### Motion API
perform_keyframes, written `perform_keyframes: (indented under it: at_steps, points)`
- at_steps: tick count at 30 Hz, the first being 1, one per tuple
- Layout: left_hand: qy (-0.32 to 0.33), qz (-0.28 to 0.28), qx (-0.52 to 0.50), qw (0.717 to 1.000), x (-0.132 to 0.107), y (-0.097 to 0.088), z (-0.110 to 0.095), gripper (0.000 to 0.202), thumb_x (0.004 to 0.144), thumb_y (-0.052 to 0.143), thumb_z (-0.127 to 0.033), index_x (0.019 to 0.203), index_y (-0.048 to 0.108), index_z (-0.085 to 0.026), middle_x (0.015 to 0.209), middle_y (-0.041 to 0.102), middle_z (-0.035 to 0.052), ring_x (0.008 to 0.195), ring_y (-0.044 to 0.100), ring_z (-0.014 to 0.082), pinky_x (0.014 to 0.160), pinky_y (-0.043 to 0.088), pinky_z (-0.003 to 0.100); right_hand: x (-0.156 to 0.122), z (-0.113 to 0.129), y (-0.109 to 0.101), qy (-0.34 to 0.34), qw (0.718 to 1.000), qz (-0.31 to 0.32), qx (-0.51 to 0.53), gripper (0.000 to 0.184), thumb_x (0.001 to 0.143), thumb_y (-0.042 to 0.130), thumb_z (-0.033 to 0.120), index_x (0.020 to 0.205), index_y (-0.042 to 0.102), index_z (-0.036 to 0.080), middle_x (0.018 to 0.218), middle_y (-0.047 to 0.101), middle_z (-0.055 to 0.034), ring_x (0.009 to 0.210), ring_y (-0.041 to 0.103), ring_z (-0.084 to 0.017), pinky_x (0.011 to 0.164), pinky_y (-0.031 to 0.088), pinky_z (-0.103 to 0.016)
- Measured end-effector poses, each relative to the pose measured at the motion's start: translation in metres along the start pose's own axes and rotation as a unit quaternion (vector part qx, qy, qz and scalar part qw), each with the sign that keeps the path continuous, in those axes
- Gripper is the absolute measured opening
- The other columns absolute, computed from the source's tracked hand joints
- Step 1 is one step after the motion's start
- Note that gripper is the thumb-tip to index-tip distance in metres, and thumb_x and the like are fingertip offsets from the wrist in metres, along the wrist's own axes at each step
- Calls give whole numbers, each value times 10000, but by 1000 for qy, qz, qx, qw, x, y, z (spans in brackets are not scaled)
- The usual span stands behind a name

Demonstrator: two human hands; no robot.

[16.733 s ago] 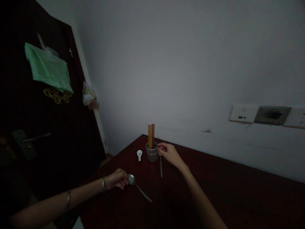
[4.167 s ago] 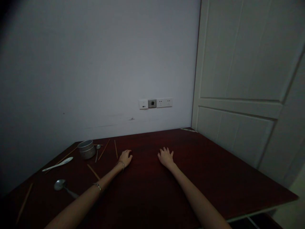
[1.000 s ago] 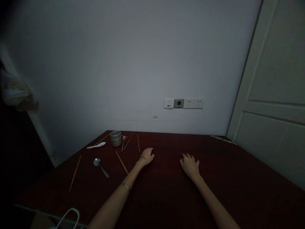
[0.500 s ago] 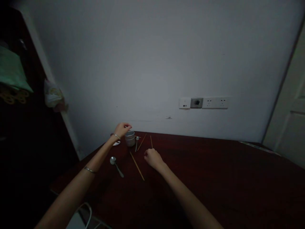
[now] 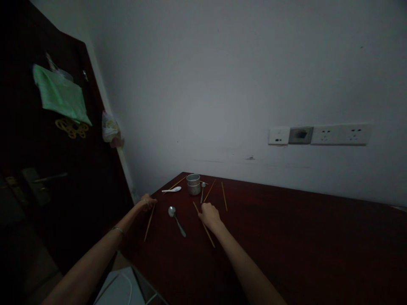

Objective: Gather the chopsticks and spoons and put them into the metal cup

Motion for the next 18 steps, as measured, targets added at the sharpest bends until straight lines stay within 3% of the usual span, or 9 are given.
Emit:
perform_keyframes:
  at_steps: [4,13,18]
  points:
    - [-15,12,15,1000,7,11,3,182,634,605,-276,609,484,-143,500,541,33,488,567,188,430,427,251,-1,2,0,-7,1000,4,-10,195,752,519,276,883,614,166,952,630,-110,879,613,-222,685,449,-278]
    - [-32,19,16,999,8,14,5,145,612,606,-242,605,498,-145,532,566,47,548,594,215,441,449,260,-6,8,-2,-2,1000,3,-25,185,714,547,248,863,625,170,949,638,-105,861,615,-223,658,454,-272]
    - [-30,-8,-16,999,-7,-2,-2,180,672,553,-262,563,479,-139,471,523,37,464,556,181,407,442,252,-7,11,-2,8,1000,6,-21,207,704,540,219,883,629,164,956,635,-120,867,613,-243,659,456,-295]
Point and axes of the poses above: each hand's wrist, its own x-axis towards the middle knuckle, its own y-axis out of the palm, z = x × y, the point moved 5 cm from there along x, towards the middle knuckle
